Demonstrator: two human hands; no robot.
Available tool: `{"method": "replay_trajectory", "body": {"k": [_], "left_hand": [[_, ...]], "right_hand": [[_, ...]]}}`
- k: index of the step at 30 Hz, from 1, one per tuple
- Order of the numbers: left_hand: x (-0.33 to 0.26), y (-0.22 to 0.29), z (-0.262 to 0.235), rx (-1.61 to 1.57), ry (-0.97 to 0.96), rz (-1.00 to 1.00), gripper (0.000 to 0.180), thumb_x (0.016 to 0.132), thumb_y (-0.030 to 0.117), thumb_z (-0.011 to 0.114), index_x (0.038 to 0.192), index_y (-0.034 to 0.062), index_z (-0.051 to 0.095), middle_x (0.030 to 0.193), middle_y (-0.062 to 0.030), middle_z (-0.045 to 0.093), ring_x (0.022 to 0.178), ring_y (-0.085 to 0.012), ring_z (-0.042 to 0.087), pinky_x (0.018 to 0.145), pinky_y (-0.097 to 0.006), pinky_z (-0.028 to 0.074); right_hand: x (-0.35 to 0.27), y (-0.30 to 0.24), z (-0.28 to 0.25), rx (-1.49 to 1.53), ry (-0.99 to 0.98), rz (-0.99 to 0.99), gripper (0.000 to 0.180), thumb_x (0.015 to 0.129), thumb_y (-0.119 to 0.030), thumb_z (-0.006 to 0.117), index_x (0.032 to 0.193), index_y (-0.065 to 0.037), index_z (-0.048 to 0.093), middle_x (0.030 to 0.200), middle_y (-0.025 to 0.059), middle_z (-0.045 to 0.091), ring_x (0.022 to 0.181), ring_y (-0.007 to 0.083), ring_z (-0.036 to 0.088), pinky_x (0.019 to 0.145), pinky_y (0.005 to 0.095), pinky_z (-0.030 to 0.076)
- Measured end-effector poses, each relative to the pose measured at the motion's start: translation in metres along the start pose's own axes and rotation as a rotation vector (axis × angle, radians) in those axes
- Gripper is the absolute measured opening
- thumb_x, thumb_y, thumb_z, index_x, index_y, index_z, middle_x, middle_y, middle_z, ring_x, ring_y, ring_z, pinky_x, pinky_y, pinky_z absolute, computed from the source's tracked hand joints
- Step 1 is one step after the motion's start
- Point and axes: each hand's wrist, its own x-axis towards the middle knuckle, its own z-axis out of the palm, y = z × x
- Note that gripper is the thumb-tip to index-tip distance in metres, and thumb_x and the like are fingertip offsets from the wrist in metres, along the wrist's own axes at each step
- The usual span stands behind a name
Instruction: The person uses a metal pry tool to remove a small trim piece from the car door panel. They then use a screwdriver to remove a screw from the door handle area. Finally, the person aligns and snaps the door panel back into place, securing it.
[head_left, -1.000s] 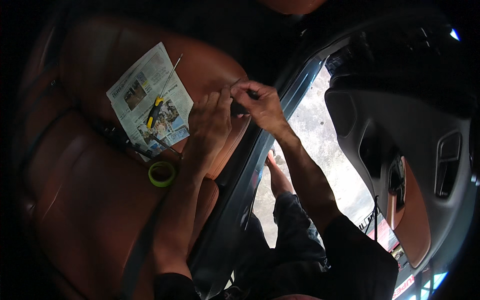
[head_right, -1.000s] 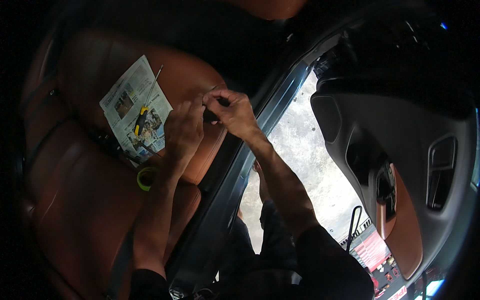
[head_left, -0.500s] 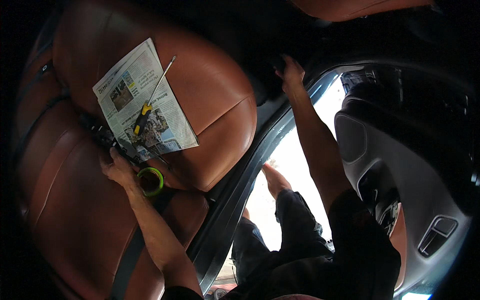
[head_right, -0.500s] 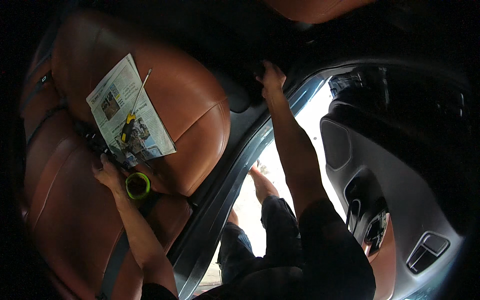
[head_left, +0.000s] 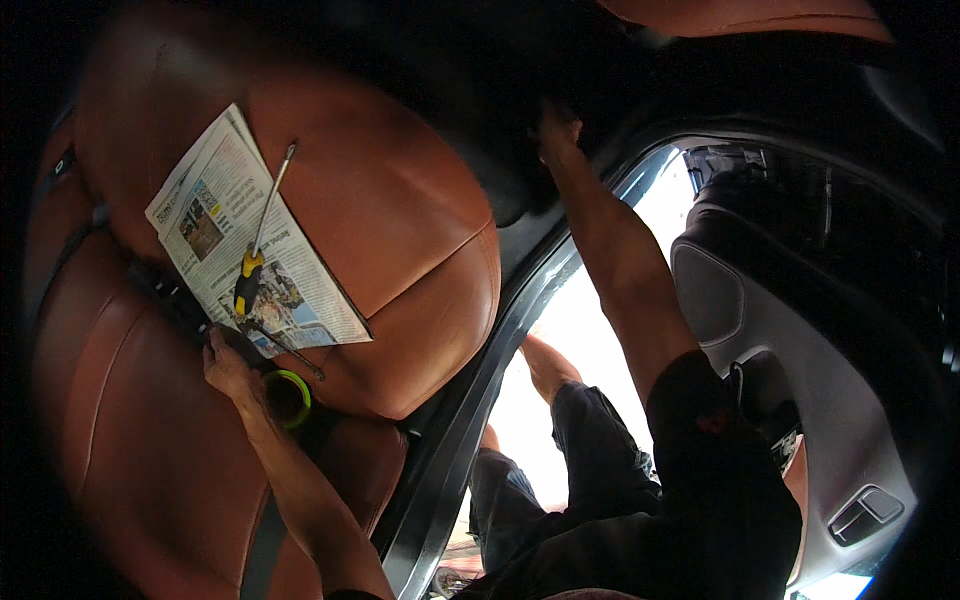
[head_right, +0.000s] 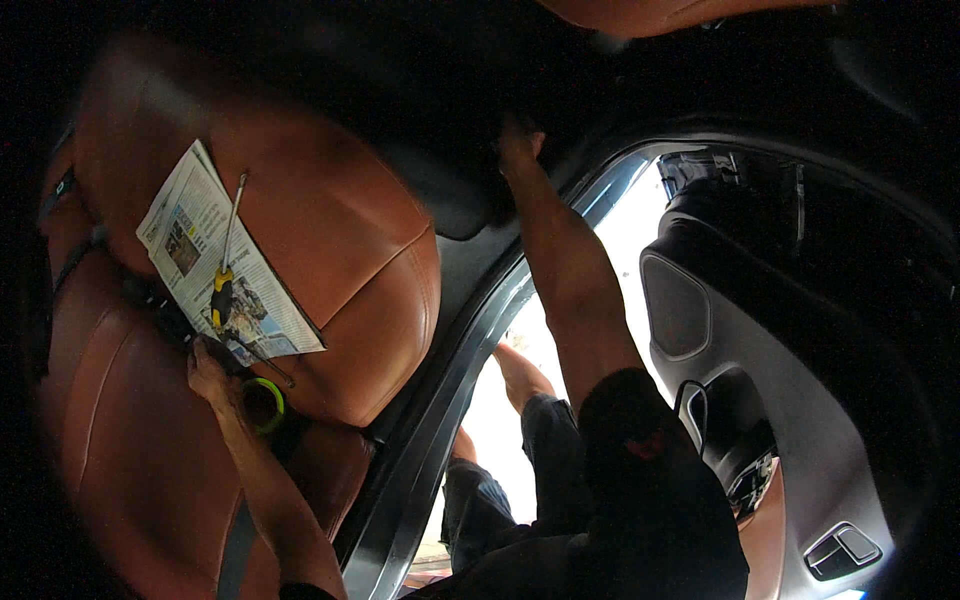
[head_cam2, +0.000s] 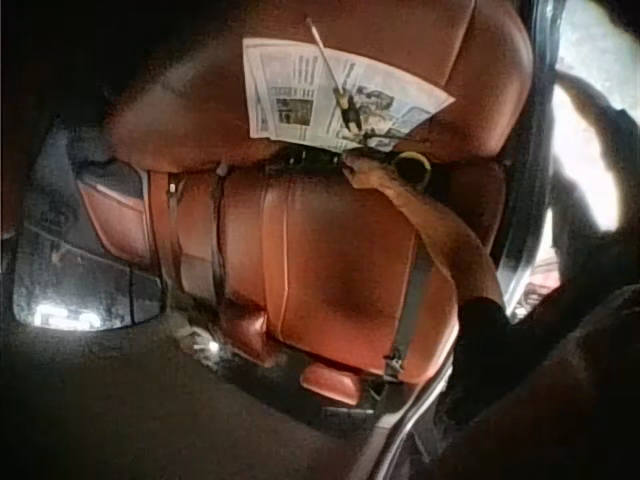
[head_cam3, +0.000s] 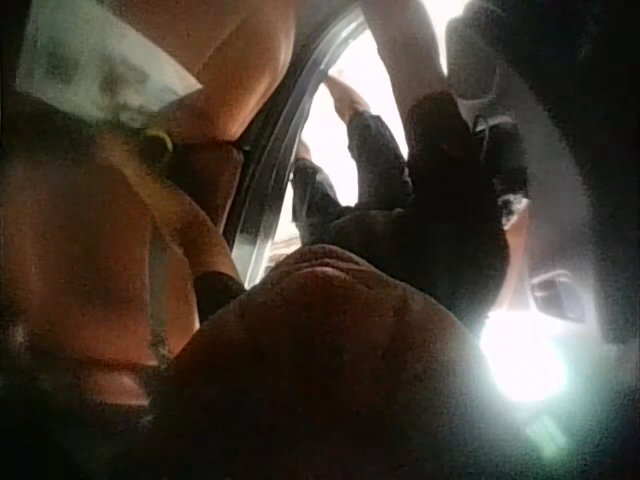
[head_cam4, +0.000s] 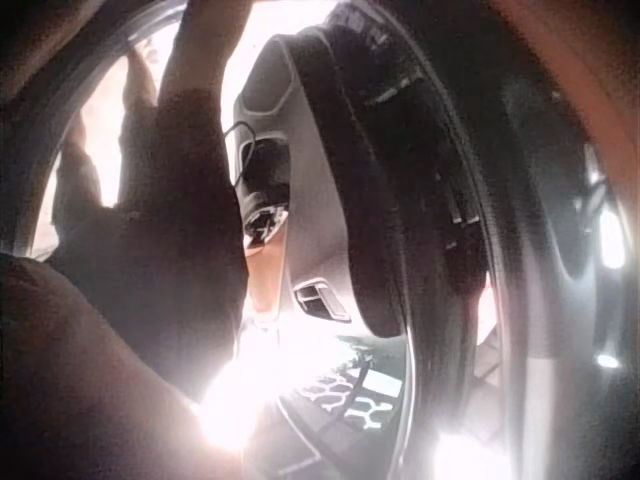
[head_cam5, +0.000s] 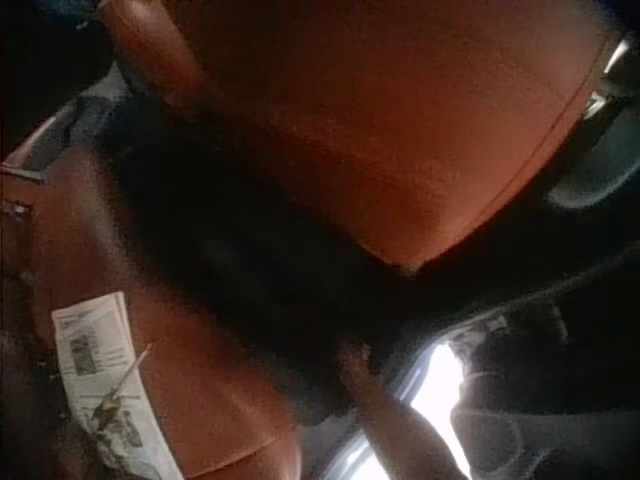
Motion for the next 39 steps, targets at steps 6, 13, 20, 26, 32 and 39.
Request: {"method": "replay_trajectory", "body": {"k": [6, 13, 20, 26, 32, 39], "left_hand": [[0.017, 0.002, -0.006, -0.165, -0.066, -0.019, 0.031, 0.106, 0.033, 0.057, 0.103, 0.0058, 0.073, 0.076, 0.0011, 0.057, 0.065, -0.0104, 0.053, 0.051, -0.029, 0.039], [0.001, 0.001, -0.033, -0.452, -0.302, -0.305, 0.034, 0.107, 0.036, 0.05, 0.117, 0.0091, 0.067, 0.085, 0.0007, 0.061, 0.069, -0.0123, 0.057, 0.051, -0.03, 0.044], [-0.048, -0.005, 0.014, -0.169, 0.004, 0.363, 0.026, 0.106, 0.022, 0.061, 0.106, -0.0026, 0.067, 0.088, -0.0041, 0.065, 0.082, -0.0111, 0.055, 0.071, -0.027, 0.046], [-0.065, -0.007, 0.027, -0.001, 0.084, 0.765, 0.03, 0.106, 0.023, 0.061, 0.115, -0.0057, 0.065, 0.108, -0.0126, 0.07, 0.09, -0.0203, 0.064, 0.081, -0.038, 0.052], [-0.105, 0.036, 0.025, -0.102, 0.079, 0.731, 0.036, 0.104, 0.031, 0.067, 0.105, -0.0046, 0.062, 0.089, -0.009, 0.066, 0.075, -0.0113, 0.059, 0.057, -0.025, 0.05], [-0.151, 0.162, 0.039, 0.085, -0.099, 1.092, 0.034, 0.104, 0.029, 0.064, 0.114, -0.0037, 0.068, 0.099, -0.0125, 0.073, 0.086, -0.0159, 0.065, 0.075, -0.034, 0.052]], "right_hand": [[0.029, -0.01, 0.002, -0.049, -0.017, -0.009, 0.046, 0.103, -0.021, 0.061, 0.145, -0.003, 0.055, 0.141, 0.0184, 0.059, 0.125, 0.032, 0.061, 0.104, 0.047, 0.052], [0.063, 0.001, 0.013, -0.426, -0.088, -0.098, 0.05, 0.099, -0.025, 0.067, 0.144, -0.009, 0.056, 0.141, 0.0144, 0.058, 0.125, 0.029, 0.058, 0.104, 0.0459, 0.047], [0.053, 0.006, -0.024, -2.375, -0.228, -0.815, 0.061, 0.096, -0.018, 0.069, 0.153, -0.018, 0.048, 0.158, 0.0108, 0.046, 0.142, 0.0324, 0.048, 0.118, 0.0498, 0.042], [0.114, 0.023, -0.04, -1.875, -0.057, -0.61, 0.055, 0.092, -0.022, 0.075, 0.144, -0.02, 0.057, 0.145, 0.0089, 0.057, 0.13, 0.029, 0.057, 0.102, 0.0488, 0.051], [0.123, 0.044, -0.072, -1.528, 0.057, -0.536, 0.048, 0.088, -0.02, 0.079, 0.133, -0.024, 0.066, 0.13, 0.0075, 0.069, 0.115, 0.0247, 0.068, 0.084, 0.0449, 0.06], [0.079, 0.052, -0.08, -0.818, -0.015, -0.322, 0.026, 0.095, -0.023, 0.068, 0.118, -0.011, 0.074, 0.115, 0.0116, 0.074, 0.106, 0.0269, 0.072, 0.085, 0.0452, 0.059]]}}
